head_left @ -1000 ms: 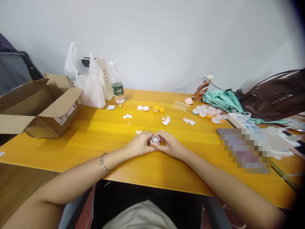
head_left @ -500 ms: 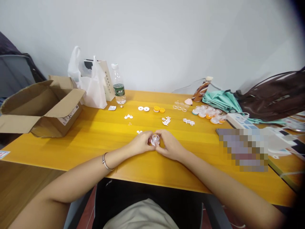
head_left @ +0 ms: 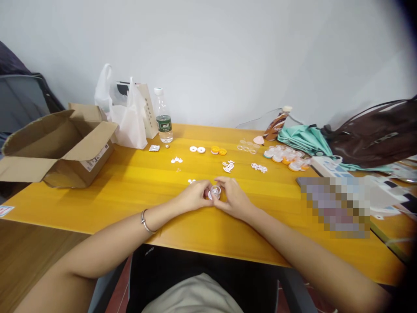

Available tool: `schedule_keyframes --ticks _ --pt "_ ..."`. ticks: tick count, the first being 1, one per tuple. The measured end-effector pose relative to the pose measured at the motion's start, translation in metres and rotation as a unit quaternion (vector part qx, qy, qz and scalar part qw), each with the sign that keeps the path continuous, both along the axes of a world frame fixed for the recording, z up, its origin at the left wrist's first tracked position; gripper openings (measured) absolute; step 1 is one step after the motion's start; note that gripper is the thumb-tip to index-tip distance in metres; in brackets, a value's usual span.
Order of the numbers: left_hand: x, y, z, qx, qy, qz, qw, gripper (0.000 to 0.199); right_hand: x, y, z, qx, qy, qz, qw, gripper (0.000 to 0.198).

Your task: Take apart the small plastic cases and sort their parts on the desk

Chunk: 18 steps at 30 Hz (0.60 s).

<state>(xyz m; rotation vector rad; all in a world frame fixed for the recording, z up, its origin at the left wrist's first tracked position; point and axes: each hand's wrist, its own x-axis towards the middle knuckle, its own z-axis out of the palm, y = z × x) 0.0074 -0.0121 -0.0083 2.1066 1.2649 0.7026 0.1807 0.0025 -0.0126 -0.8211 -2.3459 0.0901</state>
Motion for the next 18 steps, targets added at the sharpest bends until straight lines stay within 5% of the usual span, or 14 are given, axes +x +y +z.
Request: schedule_keyframes --ticks 18 --pt "-0.0001 -0.0004 0.0028 -0.001 0.008 -0.003 1.000 0.021 -0.0005 -0.0003 0.0039 -0.058 0.004 -0.015 0.998 0.043"
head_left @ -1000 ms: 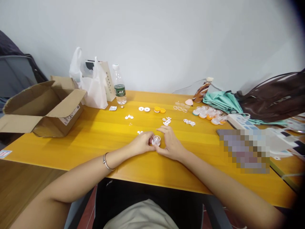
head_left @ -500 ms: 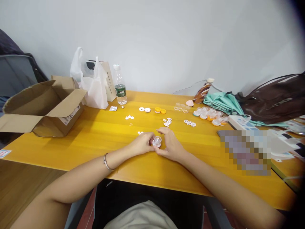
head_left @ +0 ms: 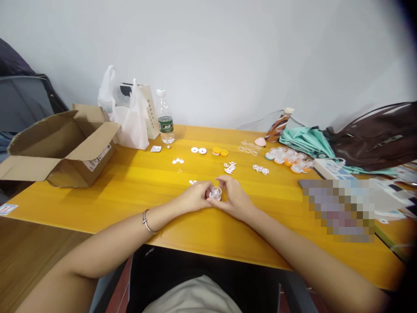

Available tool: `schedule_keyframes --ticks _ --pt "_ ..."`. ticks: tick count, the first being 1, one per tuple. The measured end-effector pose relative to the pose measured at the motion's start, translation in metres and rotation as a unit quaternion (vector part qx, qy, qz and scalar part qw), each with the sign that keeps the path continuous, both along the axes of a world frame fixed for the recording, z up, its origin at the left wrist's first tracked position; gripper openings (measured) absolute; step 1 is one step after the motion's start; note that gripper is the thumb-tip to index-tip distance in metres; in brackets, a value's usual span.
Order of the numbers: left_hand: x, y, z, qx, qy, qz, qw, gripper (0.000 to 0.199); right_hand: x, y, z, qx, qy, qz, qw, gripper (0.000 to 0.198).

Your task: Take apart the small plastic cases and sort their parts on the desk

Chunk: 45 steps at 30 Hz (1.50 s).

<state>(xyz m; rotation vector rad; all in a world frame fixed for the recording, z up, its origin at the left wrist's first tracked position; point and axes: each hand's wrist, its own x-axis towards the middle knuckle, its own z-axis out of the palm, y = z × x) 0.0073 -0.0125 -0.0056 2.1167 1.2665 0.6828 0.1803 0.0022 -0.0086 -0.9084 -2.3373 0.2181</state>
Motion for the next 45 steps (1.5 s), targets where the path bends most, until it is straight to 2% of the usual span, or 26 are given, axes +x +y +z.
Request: schedule_keyframes --ticks 3,6,9,11,14,19,23,27,30,32,35,37,39,41,45 --pt "0.000 0.000 -0.001 0.003 -0.007 0.001 1.000 0.022 0.000 0.000 0.000 -0.004 -0.010 0.001 1.000 0.036" --pt "0.000 0.001 -0.001 0.003 -0.009 -0.002 1.000 0.021 0.000 -0.001 0.001 0.028 0.001 0.011 1.000 0.045" --pt "0.000 0.001 -0.001 0.003 -0.010 -0.005 1.000 0.021 -0.001 -0.001 0.002 0.001 -0.014 -0.023 1.000 0.038" --pt "0.000 0.000 -0.001 0.003 -0.008 -0.003 1.000 0.021 -0.002 -0.002 0.004 -0.011 -0.030 -0.018 0.999 0.031" --pt "0.000 0.000 -0.001 0.002 -0.002 -0.004 1.000 0.020 -0.002 -0.003 0.005 0.000 -0.023 -0.015 1.000 0.041" --pt "0.000 0.000 -0.001 0.012 0.001 0.004 1.000 0.023 -0.001 -0.003 0.007 -0.027 -0.042 -0.002 0.999 0.018" --pt "0.000 0.000 0.000 0.008 0.008 0.001 1.000 0.022 -0.001 -0.002 0.010 -0.013 -0.029 -0.013 0.999 0.039" --pt "0.000 -0.001 0.001 0.006 -0.004 0.002 1.000 0.028 -0.002 -0.003 0.011 -0.031 -0.045 0.000 0.999 0.020" --pt "0.000 -0.001 0.000 -0.004 -0.015 -0.005 1.000 0.031 0.002 -0.003 0.010 0.000 0.013 -0.007 1.000 0.023" --pt "-0.001 -0.001 -0.002 -0.012 -0.019 -0.006 1.000 0.035 0.008 0.002 0.011 0.029 0.079 -0.043 0.996 0.029" --pt "-0.001 0.001 -0.004 -0.022 -0.027 -0.009 0.999 0.037 0.026 0.024 0.017 0.043 0.141 -0.124 0.981 0.033" --pt "-0.002 0.002 -0.004 -0.024 -0.026 -0.010 0.999 0.037 0.042 0.048 0.023 0.020 0.137 -0.162 0.977 0.032" --pt "-0.002 0.002 -0.005 -0.026 -0.024 -0.011 0.999 0.038 0.057 0.077 0.027 0.001 0.110 -0.197 0.974 0.031" --pt "-0.002 0.003 -0.005 -0.027 -0.024 -0.012 0.999 0.038 0.070 0.106 0.028 0.012 0.062 -0.233 0.970 0.029" --pt "-0.001 0.002 -0.005 -0.026 -0.026 -0.010 0.999 0.037 0.077 0.146 0.023 -0.073 -0.007 -0.302 0.951 0.028"
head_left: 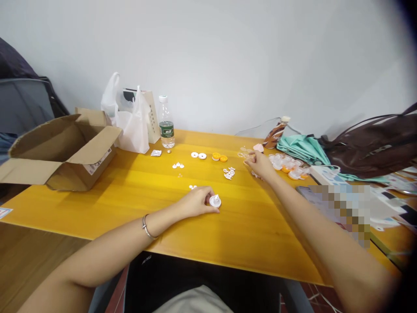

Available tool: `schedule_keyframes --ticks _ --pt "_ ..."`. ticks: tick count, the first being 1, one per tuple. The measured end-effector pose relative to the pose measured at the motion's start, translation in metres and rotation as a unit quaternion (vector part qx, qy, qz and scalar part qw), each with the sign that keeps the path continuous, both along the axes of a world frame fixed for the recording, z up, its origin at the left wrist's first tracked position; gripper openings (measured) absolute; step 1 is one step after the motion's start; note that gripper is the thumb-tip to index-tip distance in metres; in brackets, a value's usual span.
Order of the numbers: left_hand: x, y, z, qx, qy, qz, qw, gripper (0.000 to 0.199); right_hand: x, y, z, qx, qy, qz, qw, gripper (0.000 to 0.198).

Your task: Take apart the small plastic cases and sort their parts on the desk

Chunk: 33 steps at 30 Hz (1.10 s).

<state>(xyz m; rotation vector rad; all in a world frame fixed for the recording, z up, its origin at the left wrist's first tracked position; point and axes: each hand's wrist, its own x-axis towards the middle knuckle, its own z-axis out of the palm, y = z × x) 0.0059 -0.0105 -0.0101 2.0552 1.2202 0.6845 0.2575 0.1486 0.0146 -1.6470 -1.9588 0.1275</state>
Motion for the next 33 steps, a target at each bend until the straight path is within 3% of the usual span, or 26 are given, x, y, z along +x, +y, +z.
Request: schedule_keyframes --ticks 5,9,11,14,16,18,22,33 --pt "-0.001 0.000 0.001 0.006 0.001 -0.004 1.000 0.036 -0.004 0.022 -0.009 -0.020 0.007 -0.035 0.999 0.038" --pt "-0.001 0.000 0.000 0.007 -0.001 -0.010 1.000 0.036 -0.012 0.012 -0.011 0.024 0.083 -0.033 0.996 0.046" --pt "-0.001 0.001 0.000 0.008 0.003 -0.012 1.000 0.037 -0.021 -0.009 -0.011 0.050 0.126 0.020 0.991 0.036" --pt "-0.001 0.000 0.001 0.021 0.010 -0.016 1.000 0.036 -0.042 -0.060 -0.013 0.014 0.126 0.136 0.983 0.022" --pt "-0.001 -0.001 0.002 0.031 0.015 -0.021 0.999 0.035 -0.054 -0.096 -0.016 -0.050 0.107 0.302 0.946 0.022" --pt "-0.001 -0.002 0.003 0.035 0.017 -0.027 0.999 0.033 -0.063 -0.124 -0.020 -0.080 0.094 0.373 0.920 0.023" --pt "-0.002 -0.003 0.004 0.045 0.020 -0.028 0.998 0.026 -0.069 -0.146 -0.027 -0.046 0.121 0.364 0.922 0.015" --pt "0.003 -0.007 0.003 0.057 0.011 -0.013 0.998 0.018 -0.073 -0.147 -0.034 0.017 0.142 0.358 0.923 0.007"
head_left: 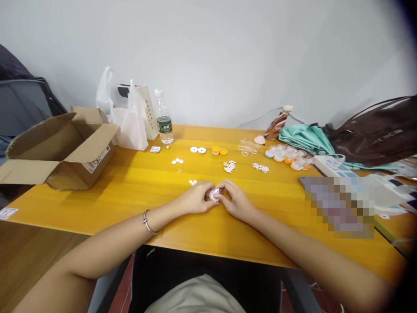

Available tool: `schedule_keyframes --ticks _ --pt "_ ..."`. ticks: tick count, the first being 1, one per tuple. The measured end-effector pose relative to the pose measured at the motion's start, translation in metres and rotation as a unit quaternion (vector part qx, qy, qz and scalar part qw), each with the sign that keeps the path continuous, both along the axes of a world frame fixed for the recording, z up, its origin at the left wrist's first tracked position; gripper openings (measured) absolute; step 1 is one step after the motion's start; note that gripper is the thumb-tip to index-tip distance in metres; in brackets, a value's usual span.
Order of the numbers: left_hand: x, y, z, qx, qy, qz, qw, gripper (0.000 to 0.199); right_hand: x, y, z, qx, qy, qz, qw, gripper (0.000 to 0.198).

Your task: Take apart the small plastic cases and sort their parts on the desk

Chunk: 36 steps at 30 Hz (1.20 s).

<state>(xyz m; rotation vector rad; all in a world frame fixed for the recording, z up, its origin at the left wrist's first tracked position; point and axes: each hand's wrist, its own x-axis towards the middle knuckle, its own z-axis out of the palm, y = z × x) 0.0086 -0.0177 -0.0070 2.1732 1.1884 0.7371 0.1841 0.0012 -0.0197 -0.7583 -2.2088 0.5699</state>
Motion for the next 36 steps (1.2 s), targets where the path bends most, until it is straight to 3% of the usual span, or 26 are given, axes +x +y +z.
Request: schedule_keyframes --ticks 17,20,24,27,32,36 --pt "-0.002 0.003 -0.002 0.000 0.019 -0.022 1.000 0.022 -0.001 0.000 0.000 0.002 0.034 -0.010 0.999 0.004" --pt "-0.002 0.003 -0.002 -0.002 0.017 -0.027 0.999 0.020 -0.006 0.001 0.000 -0.015 0.077 -0.057 0.995 0.005" --pt "-0.002 0.002 -0.001 -0.002 0.008 -0.051 0.999 0.018 -0.014 0.002 -0.001 -0.057 0.069 -0.043 0.995 0.010" --pt "-0.003 0.002 -0.001 0.011 0.017 -0.047 0.999 0.019 -0.014 0.004 0.000 -0.109 0.131 -0.067 0.983 0.014" --pt "-0.004 0.001 -0.001 0.052 0.046 -0.044 0.997 0.019 -0.012 0.005 0.027 -0.246 0.272 -0.053 0.929 0.027" --pt "-0.007 -0.001 0.002 0.059 0.057 -0.048 0.995 0.020 -0.013 0.000 0.058 -0.254 0.297 -0.050 0.919 0.029"
